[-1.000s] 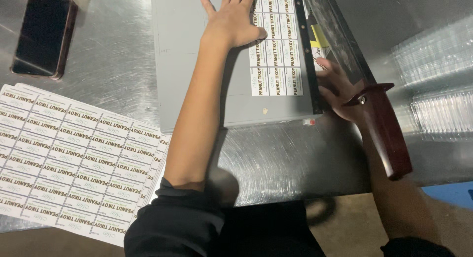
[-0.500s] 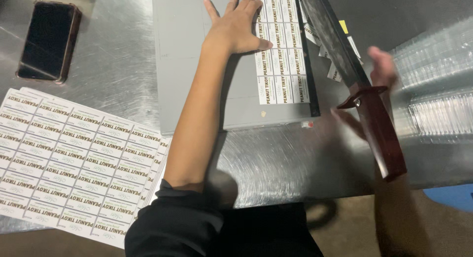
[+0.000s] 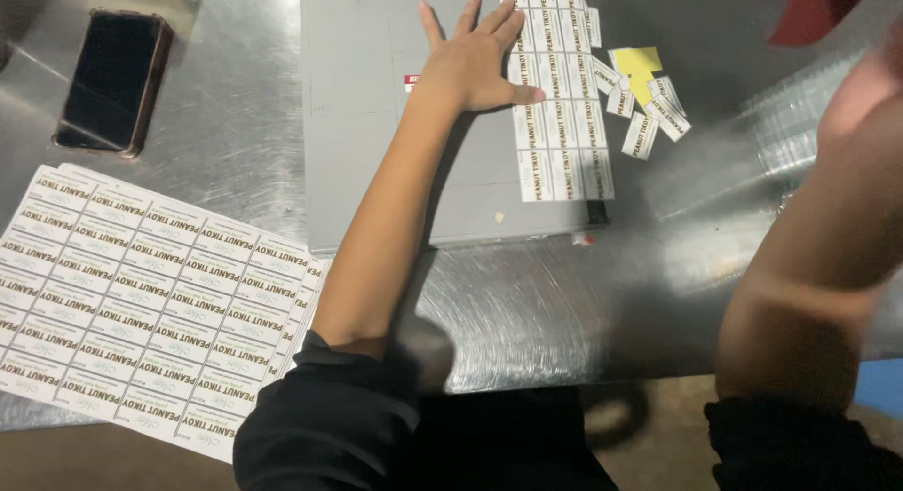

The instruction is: The person uses a knife to cut individual stickers from a larger sheet on a metal table. They hold the sheet steady with one hand while slicing along the printed lines with the other, separating the stickers one by one.

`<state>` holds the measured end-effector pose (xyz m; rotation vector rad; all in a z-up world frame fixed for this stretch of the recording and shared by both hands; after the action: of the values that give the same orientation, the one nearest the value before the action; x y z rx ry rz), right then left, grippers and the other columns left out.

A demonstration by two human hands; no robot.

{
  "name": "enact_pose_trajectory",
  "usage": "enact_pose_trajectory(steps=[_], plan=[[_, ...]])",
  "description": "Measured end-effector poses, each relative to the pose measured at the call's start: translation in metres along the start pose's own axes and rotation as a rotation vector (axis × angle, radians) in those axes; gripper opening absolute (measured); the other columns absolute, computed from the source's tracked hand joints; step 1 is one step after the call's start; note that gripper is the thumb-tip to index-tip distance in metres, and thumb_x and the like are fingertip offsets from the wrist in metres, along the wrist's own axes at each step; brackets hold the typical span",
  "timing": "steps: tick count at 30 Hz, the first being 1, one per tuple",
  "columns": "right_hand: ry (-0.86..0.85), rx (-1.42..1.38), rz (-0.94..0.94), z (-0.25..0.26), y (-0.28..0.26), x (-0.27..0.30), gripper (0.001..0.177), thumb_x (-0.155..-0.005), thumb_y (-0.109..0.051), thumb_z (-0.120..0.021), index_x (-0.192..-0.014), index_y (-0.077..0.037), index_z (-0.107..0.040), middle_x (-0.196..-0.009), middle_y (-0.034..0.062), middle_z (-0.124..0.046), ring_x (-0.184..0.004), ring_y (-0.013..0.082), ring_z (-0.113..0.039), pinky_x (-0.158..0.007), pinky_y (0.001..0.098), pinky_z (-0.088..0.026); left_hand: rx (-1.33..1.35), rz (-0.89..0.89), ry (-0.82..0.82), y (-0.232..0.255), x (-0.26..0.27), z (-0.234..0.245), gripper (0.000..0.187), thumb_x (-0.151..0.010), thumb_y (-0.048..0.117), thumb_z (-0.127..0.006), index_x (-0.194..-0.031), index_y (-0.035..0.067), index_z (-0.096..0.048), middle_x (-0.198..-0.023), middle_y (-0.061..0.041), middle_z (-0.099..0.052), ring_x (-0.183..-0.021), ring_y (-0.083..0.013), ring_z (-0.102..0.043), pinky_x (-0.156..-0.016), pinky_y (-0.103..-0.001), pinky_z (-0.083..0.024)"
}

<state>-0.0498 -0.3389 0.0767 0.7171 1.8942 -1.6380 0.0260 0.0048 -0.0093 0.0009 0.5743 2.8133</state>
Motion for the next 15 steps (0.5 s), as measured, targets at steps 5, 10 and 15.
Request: enact_pose_trajectory(steps=[5,10,15], plan=[[-0.118,-0.079,0.067,-0.013,-0.01,-0.009,0.032,-0.113,-0.032,-0.035,-0.103,-0.007,-0.053,-0.1,0.0099,-0.056,-0.097,0.0228,-0.059,-0.103,0.0404,-0.054,-0.026,-0.01,0.04,0.001,-0.017,-0.002,0.12,-0.067,0.082,-0.069,-0.158,0.013,-0.034,-0.168,-0.005,-0.027,-0.155,-0.0396,-0.016,-0.107,-0.084,0.012],[-0.25,0.148,0.235,-0.032,-0.041,0.005,0.025,-0.113,-0.013,-0.034,-0.091,-0.006,-0.043,-0.086,0.0133,-0.043,-0.085,0.0267,-0.051,-0.095,0.038,-0.053,-0.024,-0.017,0.013,-0.005,-0.029,-0.001,0.119,-0.066,0.082,-0.068,-0.158,0.015,-0.033,-0.167,-0.003,-0.028,-0.155,-0.0374,-0.015,-0.106,-0.085,0.011],[-0.272,0.206,0.307,-0.046,-0.053,0.005,0.023,-0.108,-0.005,-0.032,-0.087,-0.006,-0.042,-0.083,0.0127,-0.043,-0.077,0.0268,-0.046,-0.089,0.0379,-0.048,-0.041,-0.026,0.015,-0.007,-0.033,-0.004,0.119,-0.069,0.082,-0.068,-0.159,0.014,-0.032,-0.167,-0.004,-0.028,-0.156,-0.0352,-0.016,-0.106,-0.086,0.01]])
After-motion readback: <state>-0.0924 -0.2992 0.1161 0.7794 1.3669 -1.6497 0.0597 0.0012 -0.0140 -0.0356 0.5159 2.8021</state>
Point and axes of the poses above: each hand's wrist, its own x-axis away from the middle knuckle, its own z-axis out of the back of the hand, y = z × x, the point moved 1 cm from there along -x, towards the middle knuckle
